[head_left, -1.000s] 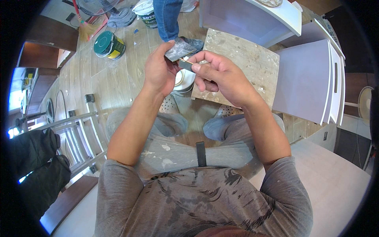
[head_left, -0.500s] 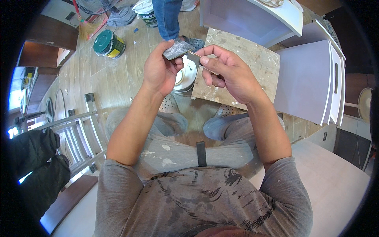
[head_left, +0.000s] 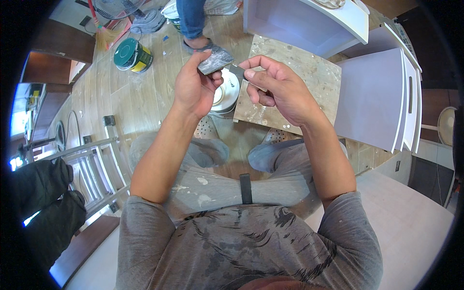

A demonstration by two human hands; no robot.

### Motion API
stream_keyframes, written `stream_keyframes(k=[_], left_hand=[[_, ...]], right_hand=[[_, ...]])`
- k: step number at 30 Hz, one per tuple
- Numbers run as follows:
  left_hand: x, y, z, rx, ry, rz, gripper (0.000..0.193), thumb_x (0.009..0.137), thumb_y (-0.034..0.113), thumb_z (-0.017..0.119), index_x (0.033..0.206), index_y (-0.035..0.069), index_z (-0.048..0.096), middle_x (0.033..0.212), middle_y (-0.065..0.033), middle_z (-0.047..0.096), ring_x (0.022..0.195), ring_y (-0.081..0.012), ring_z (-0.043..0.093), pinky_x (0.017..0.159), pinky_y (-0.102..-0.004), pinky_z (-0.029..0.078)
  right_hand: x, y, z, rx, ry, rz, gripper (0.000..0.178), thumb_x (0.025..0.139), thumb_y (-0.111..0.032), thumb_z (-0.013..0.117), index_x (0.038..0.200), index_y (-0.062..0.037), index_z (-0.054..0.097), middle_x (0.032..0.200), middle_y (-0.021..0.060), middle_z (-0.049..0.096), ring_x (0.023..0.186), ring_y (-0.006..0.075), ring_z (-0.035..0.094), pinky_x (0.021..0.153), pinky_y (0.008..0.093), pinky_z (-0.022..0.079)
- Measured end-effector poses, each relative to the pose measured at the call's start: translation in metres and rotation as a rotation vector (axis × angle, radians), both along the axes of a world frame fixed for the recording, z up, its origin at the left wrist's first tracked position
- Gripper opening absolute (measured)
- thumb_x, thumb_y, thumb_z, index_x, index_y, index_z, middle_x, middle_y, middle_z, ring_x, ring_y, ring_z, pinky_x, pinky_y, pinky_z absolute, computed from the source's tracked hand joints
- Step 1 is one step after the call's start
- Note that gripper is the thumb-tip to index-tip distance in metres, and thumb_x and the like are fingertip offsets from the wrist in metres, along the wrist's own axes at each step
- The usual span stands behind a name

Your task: The person sits on the floor and cleans a white drawer unit with a cloth. They then pick up a small metal piece and use a scraper tool to remove residue from it before placing it on a wooden board.

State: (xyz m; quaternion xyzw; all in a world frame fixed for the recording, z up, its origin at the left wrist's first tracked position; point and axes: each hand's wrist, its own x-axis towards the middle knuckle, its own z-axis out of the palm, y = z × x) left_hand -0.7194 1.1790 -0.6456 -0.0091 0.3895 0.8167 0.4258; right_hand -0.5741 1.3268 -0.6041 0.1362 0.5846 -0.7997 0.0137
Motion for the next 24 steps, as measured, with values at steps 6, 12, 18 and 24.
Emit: stream_keyframes(k=[6, 12, 18, 24], left_hand=[[0.001, 0.001, 0.003, 0.006, -0.019, 0.008, 0.013, 0.096, 0.019, 0.058, 0.094, 0.006, 0.059, 0.078, -0.004, 0.062, 0.062, -0.0128, 0.054, 0.06, -0.0278, 0.046], [0.002, 0.001, 0.003, 0.015, -0.009, 0.018, 0.01, 0.097, 0.017, 0.06, 0.097, 0.007, 0.057, 0.08, -0.0039, 0.063, 0.06, -0.0106, 0.053, 0.054, -0.0249, 0.045], [0.0, 0.0, 0.0, 0.03, 0.017, -0.007, 0.01, 0.098, 0.018, 0.058, 0.097, 0.008, 0.058, 0.08, -0.0026, 0.063, 0.061, -0.0108, 0.054, 0.056, -0.0248, 0.046], [0.002, 0.003, 0.012, -0.03, 0.319, 0.056, 0.015, 0.099, 0.02, 0.059, 0.095, 0.006, 0.062, 0.079, -0.0043, 0.066, 0.061, -0.0122, 0.059, 0.057, -0.0278, 0.047]], right_hand=[[0.0, 0.001, 0.0, 0.017, -0.02, -0.003, 0.029, 0.102, -0.028, 0.057, 0.12, -0.0058, 0.057, 0.068, -0.001, 0.057, 0.054, 0.0028, 0.035, 0.049, 0.0191, 0.024], [0.0, 0.002, 0.0, 0.025, -0.015, -0.002, 0.028, 0.102, -0.028, 0.057, 0.119, -0.0058, 0.057, 0.068, -0.0007, 0.057, 0.054, 0.0027, 0.034, 0.049, 0.0187, 0.024], [-0.001, 0.003, 0.0, 0.029, -0.018, -0.007, 0.026, 0.102, -0.027, 0.057, 0.118, -0.0063, 0.057, 0.068, -0.0007, 0.057, 0.053, 0.0026, 0.035, 0.048, 0.0186, 0.024], [0.001, 0.007, 0.001, 0.019, -0.032, -0.015, 0.025, 0.103, -0.027, 0.056, 0.118, -0.0073, 0.058, 0.068, -0.0012, 0.057, 0.054, 0.0022, 0.034, 0.049, 0.0185, 0.024]])
